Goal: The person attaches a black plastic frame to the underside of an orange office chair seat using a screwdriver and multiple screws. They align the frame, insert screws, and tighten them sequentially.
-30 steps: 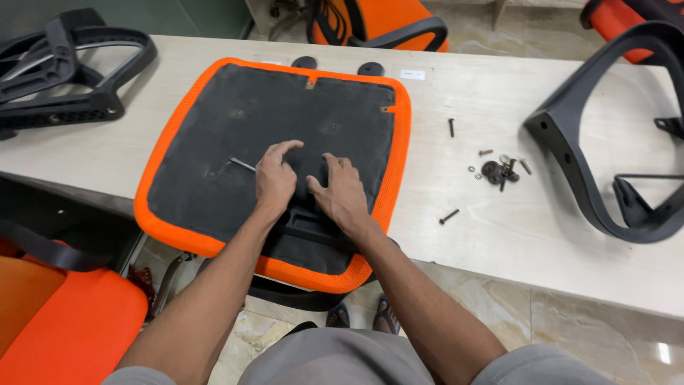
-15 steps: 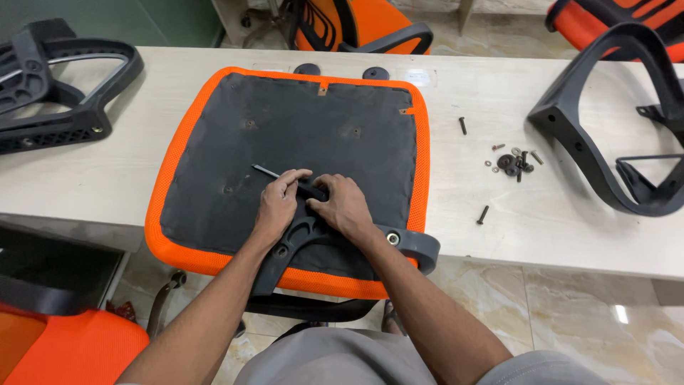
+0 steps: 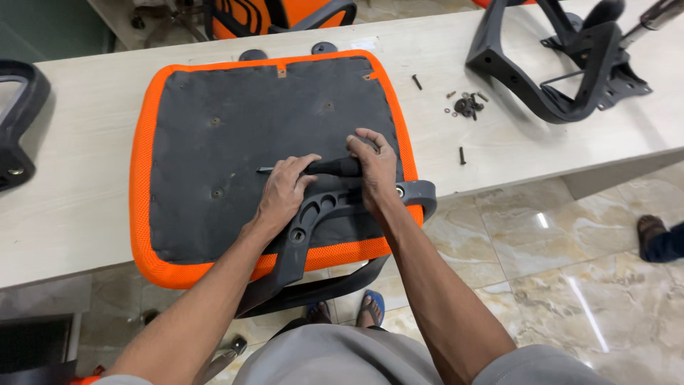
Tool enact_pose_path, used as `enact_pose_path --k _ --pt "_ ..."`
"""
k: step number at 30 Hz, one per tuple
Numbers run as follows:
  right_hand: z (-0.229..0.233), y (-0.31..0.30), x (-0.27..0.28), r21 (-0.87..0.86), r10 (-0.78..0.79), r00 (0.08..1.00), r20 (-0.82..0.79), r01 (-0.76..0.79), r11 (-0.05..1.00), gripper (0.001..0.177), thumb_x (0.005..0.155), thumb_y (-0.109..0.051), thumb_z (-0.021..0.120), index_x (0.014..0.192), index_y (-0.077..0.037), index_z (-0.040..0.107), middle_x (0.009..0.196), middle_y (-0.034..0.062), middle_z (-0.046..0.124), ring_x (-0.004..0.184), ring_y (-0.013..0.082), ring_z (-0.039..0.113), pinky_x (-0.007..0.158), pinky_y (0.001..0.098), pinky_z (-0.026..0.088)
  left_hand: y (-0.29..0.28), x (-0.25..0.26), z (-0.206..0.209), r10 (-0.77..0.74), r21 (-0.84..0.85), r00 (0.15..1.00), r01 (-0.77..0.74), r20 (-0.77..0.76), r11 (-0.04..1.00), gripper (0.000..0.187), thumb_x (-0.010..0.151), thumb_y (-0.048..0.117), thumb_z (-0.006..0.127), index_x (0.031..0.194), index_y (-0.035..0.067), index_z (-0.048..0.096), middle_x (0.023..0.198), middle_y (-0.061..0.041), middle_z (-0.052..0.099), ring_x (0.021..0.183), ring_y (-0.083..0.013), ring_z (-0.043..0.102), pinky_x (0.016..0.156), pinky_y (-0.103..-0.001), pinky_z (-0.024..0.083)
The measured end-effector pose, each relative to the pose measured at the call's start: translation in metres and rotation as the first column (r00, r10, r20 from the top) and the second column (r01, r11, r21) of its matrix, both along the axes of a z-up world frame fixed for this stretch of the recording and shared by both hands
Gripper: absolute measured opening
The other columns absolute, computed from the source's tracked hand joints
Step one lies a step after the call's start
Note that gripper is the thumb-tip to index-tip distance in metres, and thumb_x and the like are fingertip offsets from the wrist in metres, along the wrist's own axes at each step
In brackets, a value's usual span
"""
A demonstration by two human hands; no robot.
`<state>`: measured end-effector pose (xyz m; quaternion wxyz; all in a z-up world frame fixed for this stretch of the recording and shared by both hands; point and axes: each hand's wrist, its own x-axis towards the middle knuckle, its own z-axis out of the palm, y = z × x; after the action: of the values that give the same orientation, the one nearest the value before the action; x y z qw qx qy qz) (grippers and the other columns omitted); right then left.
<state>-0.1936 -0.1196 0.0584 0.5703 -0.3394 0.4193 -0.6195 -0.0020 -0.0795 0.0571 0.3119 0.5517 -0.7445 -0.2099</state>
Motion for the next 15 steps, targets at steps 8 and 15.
enact_pose_path --k 8,15 --pt "0.071 0.017 -0.028 -0.201 -0.157 0.955 0.252 0.21 0.957 0.047 0.09 -0.042 0.073 0.111 -0.002 0.06 0.084 0.0065 0.065 0.076 0.0174 0.066 0.074 0.0336 0.059 -0.008 -0.079 0.041 -0.149 -0.142 0.903 0.099 -0.404 0.985 0.04 0.093 0.012 0.073 0.133 0.013 0.066 0.11 -0.007 0.074 0.097 -0.0203 0.073 0.083 -0.038 0.058" --pt "0.114 0.029 -0.067 -0.404 -0.338 0.936 0.098 0.347 0.846 0.043 0.092 -0.05 0.072 0.088 -0.011 0.054 0.071 0.0018 0.056 0.053 0.0118 0.057 0.047 0.0273 0.049 0.013 -0.104 0.036 -0.065 0.061 0.813 0.123 -0.579 0.991 0.035 0.093 0.015 0.071 0.129 0.014 0.07 0.113 -0.007 0.078 0.099 -0.0177 0.076 0.085 -0.031 0.063"
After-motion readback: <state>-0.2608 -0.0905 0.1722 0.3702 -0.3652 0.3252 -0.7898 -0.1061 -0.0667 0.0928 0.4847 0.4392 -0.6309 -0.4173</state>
